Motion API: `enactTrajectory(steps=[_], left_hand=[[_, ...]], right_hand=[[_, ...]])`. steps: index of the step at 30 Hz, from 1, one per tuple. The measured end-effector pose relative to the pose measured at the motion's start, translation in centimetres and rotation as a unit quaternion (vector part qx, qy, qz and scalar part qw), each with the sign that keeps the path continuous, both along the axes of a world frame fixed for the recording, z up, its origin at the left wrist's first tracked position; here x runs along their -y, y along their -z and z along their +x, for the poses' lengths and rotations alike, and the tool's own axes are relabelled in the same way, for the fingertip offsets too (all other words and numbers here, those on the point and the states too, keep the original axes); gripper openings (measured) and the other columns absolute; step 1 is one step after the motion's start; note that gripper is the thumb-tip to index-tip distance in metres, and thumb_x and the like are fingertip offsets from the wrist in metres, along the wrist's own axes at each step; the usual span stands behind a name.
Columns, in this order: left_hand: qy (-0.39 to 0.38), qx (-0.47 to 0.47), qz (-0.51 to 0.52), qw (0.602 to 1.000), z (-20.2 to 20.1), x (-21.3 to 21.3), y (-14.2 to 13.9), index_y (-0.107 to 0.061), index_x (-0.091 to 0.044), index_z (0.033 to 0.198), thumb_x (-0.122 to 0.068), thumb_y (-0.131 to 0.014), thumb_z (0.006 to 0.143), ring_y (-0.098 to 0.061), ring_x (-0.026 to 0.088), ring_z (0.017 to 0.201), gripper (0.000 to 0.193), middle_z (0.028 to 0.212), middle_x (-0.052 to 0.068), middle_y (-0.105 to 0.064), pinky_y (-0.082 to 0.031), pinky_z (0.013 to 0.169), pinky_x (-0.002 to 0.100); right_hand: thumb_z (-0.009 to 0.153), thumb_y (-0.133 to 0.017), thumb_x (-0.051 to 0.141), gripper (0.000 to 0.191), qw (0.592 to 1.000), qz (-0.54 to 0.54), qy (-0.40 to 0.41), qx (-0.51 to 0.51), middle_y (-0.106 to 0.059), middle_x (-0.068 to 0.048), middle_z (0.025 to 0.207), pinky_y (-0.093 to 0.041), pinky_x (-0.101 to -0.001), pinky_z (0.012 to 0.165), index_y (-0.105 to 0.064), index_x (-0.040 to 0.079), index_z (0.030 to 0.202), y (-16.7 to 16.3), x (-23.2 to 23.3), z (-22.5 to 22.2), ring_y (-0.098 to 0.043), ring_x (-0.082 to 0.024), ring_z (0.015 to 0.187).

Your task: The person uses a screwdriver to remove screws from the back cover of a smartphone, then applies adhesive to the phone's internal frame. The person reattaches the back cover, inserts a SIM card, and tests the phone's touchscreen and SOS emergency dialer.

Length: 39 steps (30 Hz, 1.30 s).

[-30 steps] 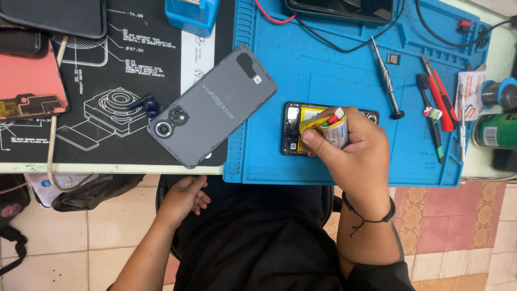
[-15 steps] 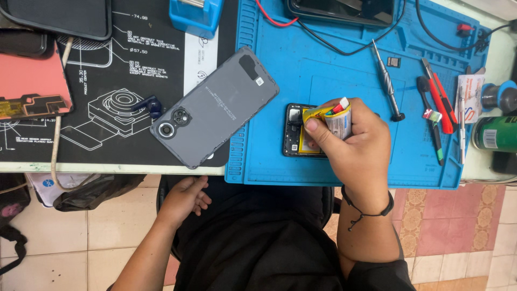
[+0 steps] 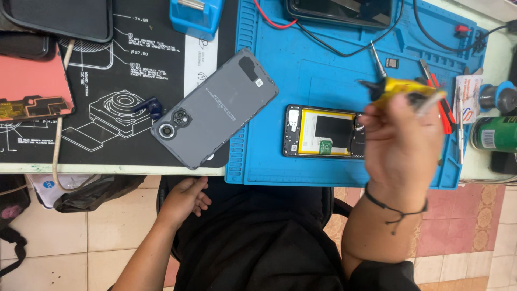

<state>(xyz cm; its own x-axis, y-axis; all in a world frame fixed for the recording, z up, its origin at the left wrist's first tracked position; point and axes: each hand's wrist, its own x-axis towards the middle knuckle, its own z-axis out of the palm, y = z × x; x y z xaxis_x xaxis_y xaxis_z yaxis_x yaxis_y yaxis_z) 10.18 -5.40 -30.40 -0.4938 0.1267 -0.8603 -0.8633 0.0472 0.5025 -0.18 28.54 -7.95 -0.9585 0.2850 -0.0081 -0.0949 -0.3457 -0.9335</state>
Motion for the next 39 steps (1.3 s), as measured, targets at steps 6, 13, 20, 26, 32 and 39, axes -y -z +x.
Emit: enactTrajectory(steps=[6,13,20,26,32,39], left_hand=[[0.003,0.001,-0.011,1.000,-0.1,0.0,-0.2,-0.065,0.002,0.109,-0.047,-0.057,0.096,-0.065,0.019,0.061,0.051,0.074,0.015,-0.070,-0.050,0.052,0.031],[0.002,0.002,-0.013,1.000,-0.2,-0.5,-0.2,-0.065,0.001,0.110,-0.045,-0.057,0.096,-0.065,0.019,0.059,0.049,0.074,0.015,-0.069,-0.049,0.050,0.031],[0.000,-0.006,-0.021,1.000,0.0,-0.6,-0.6,-0.065,0.002,0.110,-0.047,-0.059,0.095,-0.065,0.018,0.060,0.052,0.074,0.015,-0.069,-0.049,0.051,0.030],[0.002,-0.001,-0.017,1.000,-0.2,-0.4,-0.7,-0.065,0.001,0.109,-0.047,-0.059,0.095,-0.064,0.019,0.060,0.051,0.074,0.014,-0.069,-0.049,0.051,0.031],[0.003,0.001,-0.011,1.000,-0.1,-0.2,-0.5,-0.065,0.002,0.110,-0.047,-0.058,0.095,-0.065,0.019,0.060,0.052,0.074,0.014,-0.069,-0.049,0.051,0.030],[0.009,0.004,-0.026,1.000,-0.1,-0.2,-0.6,-0.066,0.002,0.110,-0.047,-0.058,0.096,-0.065,0.019,0.061,0.052,0.074,0.014,-0.070,-0.050,0.052,0.031]], right_hand=[[0.101,-0.069,0.008,0.026,0.994,-0.072,0.081,-0.019,-0.070,-0.016,0.102,-0.057,-0.0307,0.074,-0.062,-0.006,0.122,-2.3,-4.0,2.3,-0.069,-0.023,0.085],[0.104,-0.073,0.004,0.020,0.965,0.261,0.017,-0.004,-0.070,-0.007,0.102,-0.059,-0.0297,0.079,-0.063,0.001,0.120,-0.9,-1.6,1.8,-0.067,-0.013,0.085],[0.094,-0.080,0.008,0.018,0.890,0.454,-0.009,0.039,-0.070,-0.003,0.087,-0.049,-0.0229,0.068,-0.065,0.000,0.101,-0.8,2.9,0.1,-0.060,-0.006,0.077],[0.093,-0.083,0.012,0.022,0.877,0.478,-0.016,0.038,-0.068,-0.001,0.080,-0.046,-0.0232,0.062,-0.064,0.001,0.093,-0.8,4.2,-0.6,-0.056,-0.004,0.072],[0.092,-0.085,0.014,0.025,0.851,0.523,-0.009,0.043,-0.067,-0.002,0.077,-0.046,-0.0247,0.059,-0.063,0.001,0.089,-0.9,4.2,-0.6,-0.056,-0.005,0.069],[0.092,-0.086,0.015,0.029,0.840,0.540,-0.002,0.049,-0.065,-0.003,0.075,-0.043,-0.0266,0.058,-0.062,0.001,0.086,-0.9,3.6,-0.7,-0.053,-0.007,0.068]])
